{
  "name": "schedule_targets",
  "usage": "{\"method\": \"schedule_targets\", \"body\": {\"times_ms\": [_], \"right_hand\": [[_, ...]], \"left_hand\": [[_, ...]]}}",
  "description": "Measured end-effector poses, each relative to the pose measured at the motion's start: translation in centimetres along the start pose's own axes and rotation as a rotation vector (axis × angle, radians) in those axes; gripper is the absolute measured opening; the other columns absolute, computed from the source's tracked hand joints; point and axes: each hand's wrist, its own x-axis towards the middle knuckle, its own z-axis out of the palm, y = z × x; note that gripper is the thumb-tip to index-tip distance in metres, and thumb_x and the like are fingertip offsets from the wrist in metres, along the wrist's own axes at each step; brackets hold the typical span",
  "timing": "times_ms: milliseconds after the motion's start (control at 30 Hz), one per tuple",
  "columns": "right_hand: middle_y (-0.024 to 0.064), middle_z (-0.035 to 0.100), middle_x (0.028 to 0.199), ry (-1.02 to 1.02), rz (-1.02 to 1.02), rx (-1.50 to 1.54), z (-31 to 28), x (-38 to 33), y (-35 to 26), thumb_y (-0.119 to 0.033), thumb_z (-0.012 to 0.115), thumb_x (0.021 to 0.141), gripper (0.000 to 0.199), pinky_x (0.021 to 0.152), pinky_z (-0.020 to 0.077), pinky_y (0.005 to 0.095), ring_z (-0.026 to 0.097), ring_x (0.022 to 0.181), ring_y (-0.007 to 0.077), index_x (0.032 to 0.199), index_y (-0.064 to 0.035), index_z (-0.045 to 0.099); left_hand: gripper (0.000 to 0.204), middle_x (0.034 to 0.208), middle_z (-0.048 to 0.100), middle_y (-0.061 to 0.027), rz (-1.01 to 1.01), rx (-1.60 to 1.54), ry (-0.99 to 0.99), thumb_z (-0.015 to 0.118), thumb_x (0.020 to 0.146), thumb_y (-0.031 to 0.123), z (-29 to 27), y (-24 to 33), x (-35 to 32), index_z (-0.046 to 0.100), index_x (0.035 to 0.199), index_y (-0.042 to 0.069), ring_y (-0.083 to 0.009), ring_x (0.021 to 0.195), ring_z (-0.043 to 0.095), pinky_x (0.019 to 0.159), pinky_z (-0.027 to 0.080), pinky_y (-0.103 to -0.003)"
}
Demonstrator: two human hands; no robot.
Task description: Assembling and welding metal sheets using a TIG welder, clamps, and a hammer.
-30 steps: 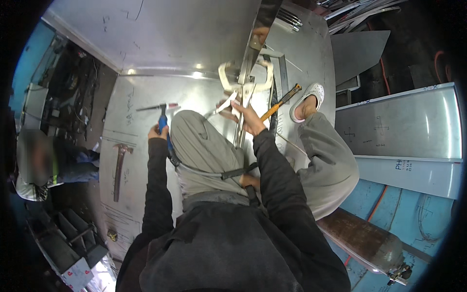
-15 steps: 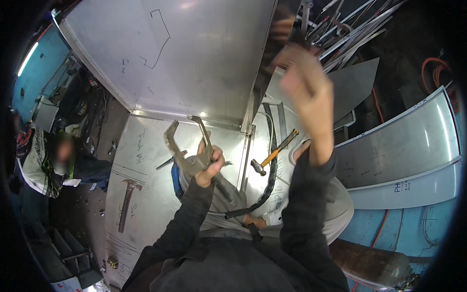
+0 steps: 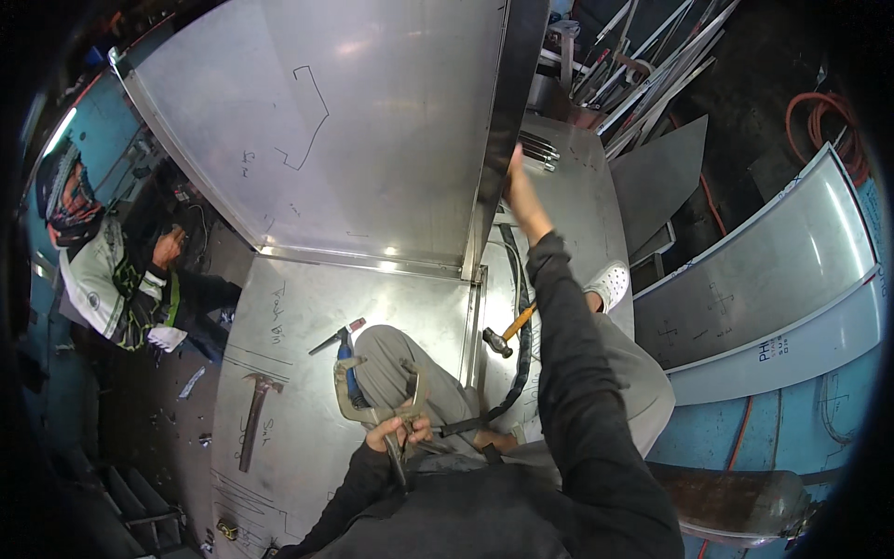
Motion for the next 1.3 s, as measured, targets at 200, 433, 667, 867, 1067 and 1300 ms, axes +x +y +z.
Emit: {"method": "schedule_targets", "body": {"times_ms": [200, 433, 667, 867, 1067, 1300], "right_hand": [[0.0116, 0.045, 0.135, 0.272, 0.231, -0.137, -1.7, -4.9, 16.1, -0.066, 0.019, 0.091, 0.082, 0.107, 0.0278, 0.0317, 0.043, 0.124, 0.0222, 0.138, -0.0014, 0.036], [0.0075, 0.05, 0.13, 0.287, -0.146, -0.156, 0.6, -1.2, 6.1, -0.064, 0.023, 0.092, 0.078, 0.101, 0.0331, 0.0301, 0.046, 0.119, 0.0181, 0.136, -0.0027, 0.04], [0.0042, 0.057, 0.12, 0.246, -0.219, -0.024, 3.3, 6.0, -17.1, -0.055, 0.036, 0.094, 0.061, 0.092, 0.0434, 0.0308, 0.058, 0.102, 0.0144, 0.129, -0.005, 0.046], [0.005, 0.062, 0.109, 0.324, -0.302, -0.111, 2.8, 5.2, -9.3, -0.062, 0.028, 0.093, 0.073, 0.087, 0.0414, 0.0281, 0.056, 0.1, 0.0151, 0.113, 0.0007, 0.059], [0.0128, 0.04, 0.14, 0.309, 0.152, -0.176, 0.5, -3.0, 8.9, -0.067, 0.023, 0.09, 0.084, 0.107, 0.0252, 0.0303, 0.037, 0.128, 0.0215, 0.138, 0.0022, 0.034], [0.0187, 0.046, 0.131, 0.112, 0.656, -0.23, 1.3, -11.3, 10.3, -0.068, 0.039, 0.086, 0.086, 0.098, 0.0393, 0.0395, 0.047, 0.119, 0.0289, 0.136, 0.0008, 0.036]], "left_hand": [[0.056, 0.095, 0.051, -0.0092, 0.05, 0.051, 0.121, 0.054, 0.083, 0.042, -2.0, -2.2, -1.8, 0.041, 0.12, 0.002, -0.0216, 0.088, 0.052, 0.096, 0.035, -0.04], [0.071, 0.096, 0.054, -0.0115, -0.015, 0.116, 0.092, 0.058, 0.087, 0.023, -3.2, -4.5, -2.5, 0.02, 0.14, -0.006, -0.0303, 0.104, 0.053, 0.099, 0.037, -0.045], [0.069, 0.093, 0.052, -0.0108, -0.083, 0.159, 0.089, 0.059, 0.086, 0.018, -3.9, -3.7, -0.6, 0.021, 0.139, -0.005, -0.0269, 0.099, 0.053, 0.09, 0.04, -0.04], [0.07, 0.102, 0.053, -0.0136, -0.087, 0.259, 0.032, 0.057, 0.084, 0.018, -3.3, -4.0, -1.3, 0.019, 0.139, -0.003, -0.03, 0.108, 0.052, 0.097, 0.038, -0.042], [0.065, 0.101, 0.054, -0.0125, -0.03, 0.264, 0.012, 0.058, 0.081, 0.015, -3.2, -4.4, -0.4, 0.025, 0.135, -0.003, -0.03, 0.107, 0.052, 0.098, 0.037, -0.042], [0.076, 0.107, 0.055, -0.0168, 0.569, 1.198, 0.419, 0.071, 0.078, 0.028, 2.1, 2.6, 4.0, 0.032, 0.132, -0.007, -0.025, 0.098, 0.056, 0.087, 0.043, -0.035]]}}
